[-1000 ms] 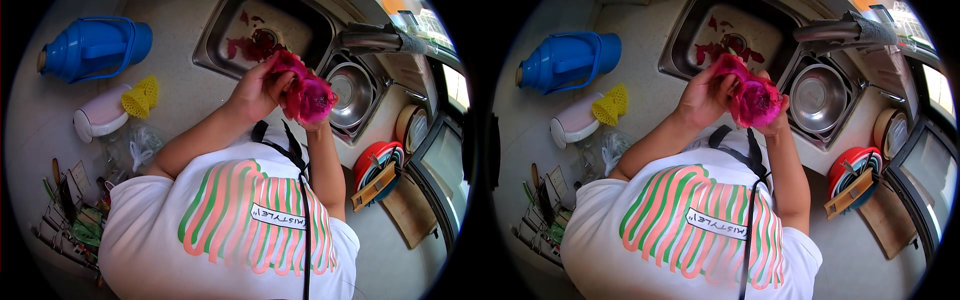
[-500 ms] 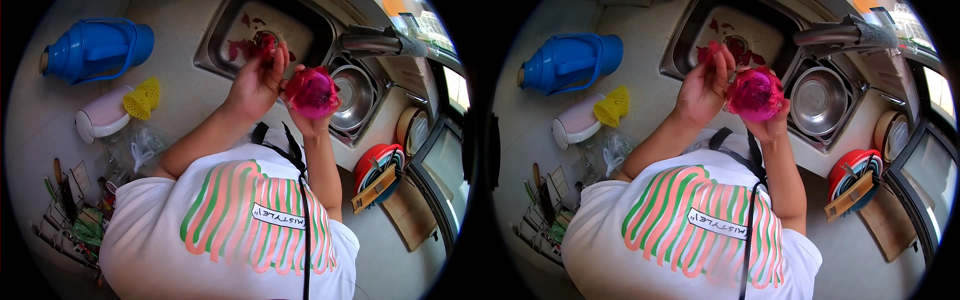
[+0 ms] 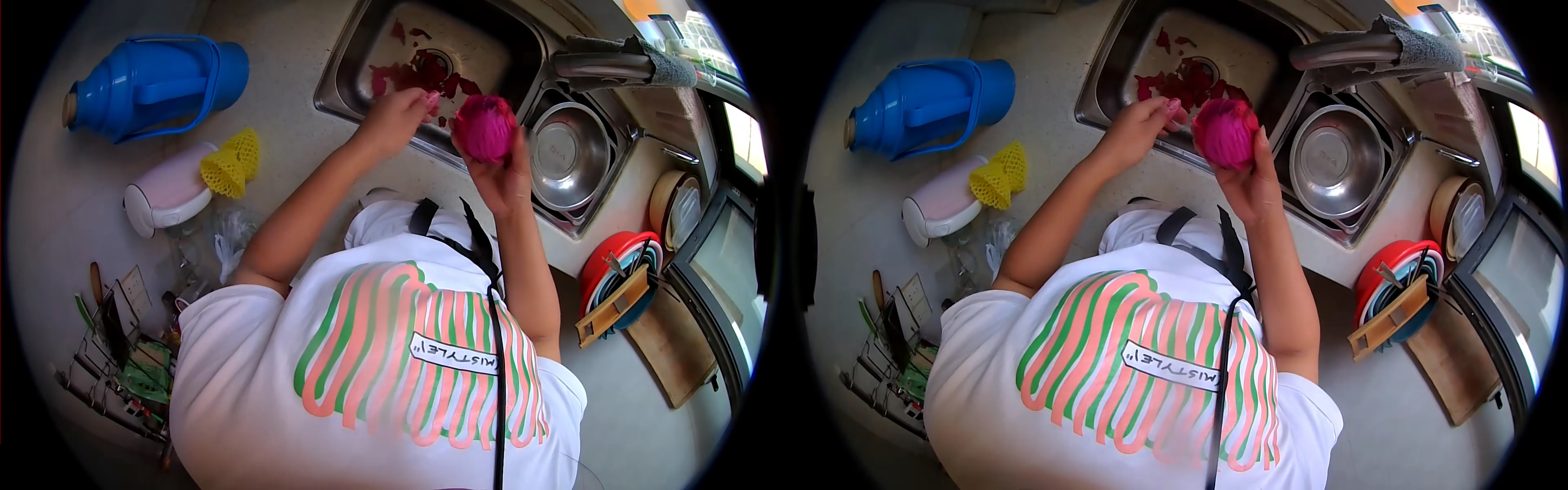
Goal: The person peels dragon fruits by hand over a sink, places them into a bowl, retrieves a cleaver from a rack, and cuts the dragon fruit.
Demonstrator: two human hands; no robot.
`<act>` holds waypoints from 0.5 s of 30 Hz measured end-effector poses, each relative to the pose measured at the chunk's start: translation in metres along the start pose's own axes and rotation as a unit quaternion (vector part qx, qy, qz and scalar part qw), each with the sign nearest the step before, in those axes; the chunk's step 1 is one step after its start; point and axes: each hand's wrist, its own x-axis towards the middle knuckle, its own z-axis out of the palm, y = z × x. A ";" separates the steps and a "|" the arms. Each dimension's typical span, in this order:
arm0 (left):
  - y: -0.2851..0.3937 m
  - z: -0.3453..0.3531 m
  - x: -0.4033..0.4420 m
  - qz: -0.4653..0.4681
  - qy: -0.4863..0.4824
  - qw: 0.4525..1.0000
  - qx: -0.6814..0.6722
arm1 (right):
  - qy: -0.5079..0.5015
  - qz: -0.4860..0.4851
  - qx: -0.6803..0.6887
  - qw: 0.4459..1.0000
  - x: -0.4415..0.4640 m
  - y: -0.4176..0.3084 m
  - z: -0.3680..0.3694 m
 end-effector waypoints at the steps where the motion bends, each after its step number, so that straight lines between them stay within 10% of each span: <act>1: 0.010 0.004 -0.006 0.010 0.006 1.000 0.016 | 0.005 -0.005 -0.009 1.000 0.000 0.000 0.000; 15: 0.041 0.028 -0.029 0.156 0.128 0.961 0.187 | 0.034 -0.043 -0.103 0.993 -0.003 -0.001 0.013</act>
